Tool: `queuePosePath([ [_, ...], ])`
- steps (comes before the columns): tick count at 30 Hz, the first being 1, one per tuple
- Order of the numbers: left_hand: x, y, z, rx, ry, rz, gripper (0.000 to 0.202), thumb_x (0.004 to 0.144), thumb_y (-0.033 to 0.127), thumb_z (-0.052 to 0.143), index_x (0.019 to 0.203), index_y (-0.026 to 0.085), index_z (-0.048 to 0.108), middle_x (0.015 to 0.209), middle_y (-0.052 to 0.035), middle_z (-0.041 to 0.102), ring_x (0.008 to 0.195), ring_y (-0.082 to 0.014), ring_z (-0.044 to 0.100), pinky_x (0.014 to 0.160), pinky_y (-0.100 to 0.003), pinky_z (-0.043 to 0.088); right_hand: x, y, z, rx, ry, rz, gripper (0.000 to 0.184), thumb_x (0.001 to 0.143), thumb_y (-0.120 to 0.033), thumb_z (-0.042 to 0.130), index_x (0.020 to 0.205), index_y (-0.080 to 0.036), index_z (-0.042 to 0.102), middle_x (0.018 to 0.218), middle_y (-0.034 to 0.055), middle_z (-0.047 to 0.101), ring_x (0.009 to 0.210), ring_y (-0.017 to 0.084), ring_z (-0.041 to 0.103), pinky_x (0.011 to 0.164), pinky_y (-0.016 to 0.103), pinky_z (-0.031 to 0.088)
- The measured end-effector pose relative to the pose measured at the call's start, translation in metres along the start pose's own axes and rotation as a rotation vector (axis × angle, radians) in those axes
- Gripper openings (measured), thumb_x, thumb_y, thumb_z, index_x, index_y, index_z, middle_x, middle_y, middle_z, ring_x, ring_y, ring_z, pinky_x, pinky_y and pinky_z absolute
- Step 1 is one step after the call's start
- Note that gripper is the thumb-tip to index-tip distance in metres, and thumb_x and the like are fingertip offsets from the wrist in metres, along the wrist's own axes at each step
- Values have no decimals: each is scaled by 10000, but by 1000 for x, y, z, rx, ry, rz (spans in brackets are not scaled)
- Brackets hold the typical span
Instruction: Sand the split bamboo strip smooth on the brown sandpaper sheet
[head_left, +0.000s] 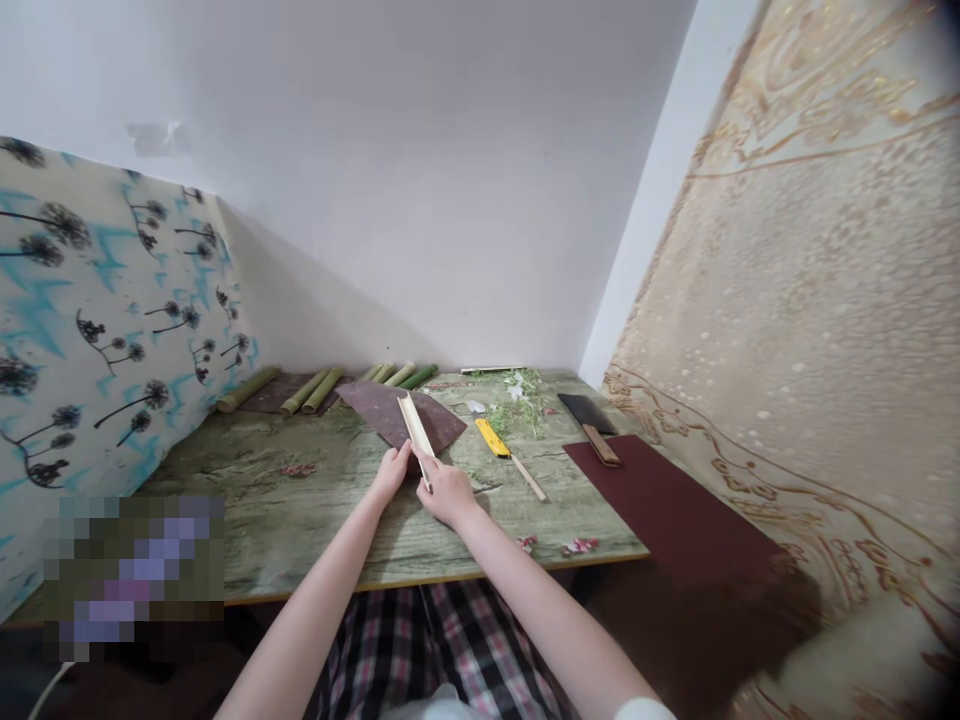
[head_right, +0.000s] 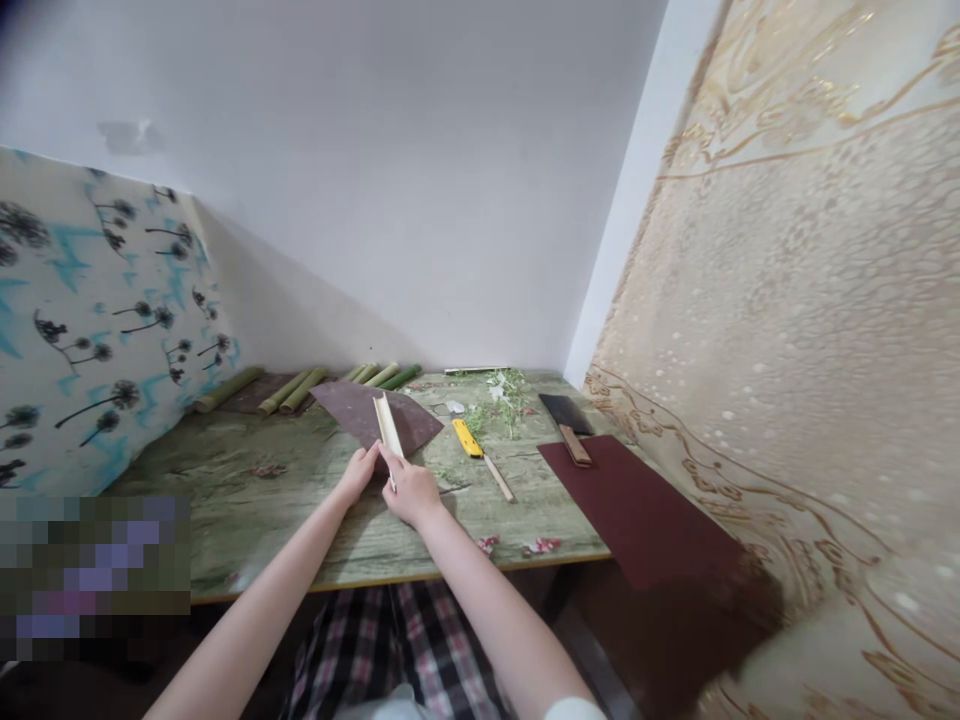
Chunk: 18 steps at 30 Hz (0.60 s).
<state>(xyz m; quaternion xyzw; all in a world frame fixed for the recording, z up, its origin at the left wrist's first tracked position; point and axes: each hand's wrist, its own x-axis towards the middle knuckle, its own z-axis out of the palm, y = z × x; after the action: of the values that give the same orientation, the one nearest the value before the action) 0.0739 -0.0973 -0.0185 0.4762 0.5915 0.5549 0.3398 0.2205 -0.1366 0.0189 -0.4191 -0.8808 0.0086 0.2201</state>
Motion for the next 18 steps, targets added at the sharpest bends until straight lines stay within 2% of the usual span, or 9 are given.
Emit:
queuePosePath([
  [5, 1, 1, 1, 119, -47, -3, 468, 658, 577, 457, 451, 160, 409, 425, 30, 362, 444, -96, 345, 431, -227, 264, 1, 2, 2, -9, 27, 46, 646, 786, -255, 373, 1357, -258, 71, 1164, 25, 518, 829, 175, 563, 709, 247, 392],
  [12, -1, 3, -2, -52, 36, -16, 448, 651, 569, 468, 541, 135, 493, 499, 2, 472, 497, -120, 422, 485, -231, 320, -1, -2, -2, -36, -11, -18, 628, 796, -268, 358, 1357, -241, 76, 1188, 35, 498, 843, 165, 556, 722, 244, 388],
  [18, 3, -3, -2, -3, 43, -39, 441, 623, 561, 503, 505, 136, 488, 476, 10, 455, 491, -117, 408, 470, -226, 302, 0, -3, -2, -37, -10, -19, 641, 801, -257, 359, 1357, -253, 40, 1209, 27, 480, 855, 155, 553, 738, 239, 387],
])
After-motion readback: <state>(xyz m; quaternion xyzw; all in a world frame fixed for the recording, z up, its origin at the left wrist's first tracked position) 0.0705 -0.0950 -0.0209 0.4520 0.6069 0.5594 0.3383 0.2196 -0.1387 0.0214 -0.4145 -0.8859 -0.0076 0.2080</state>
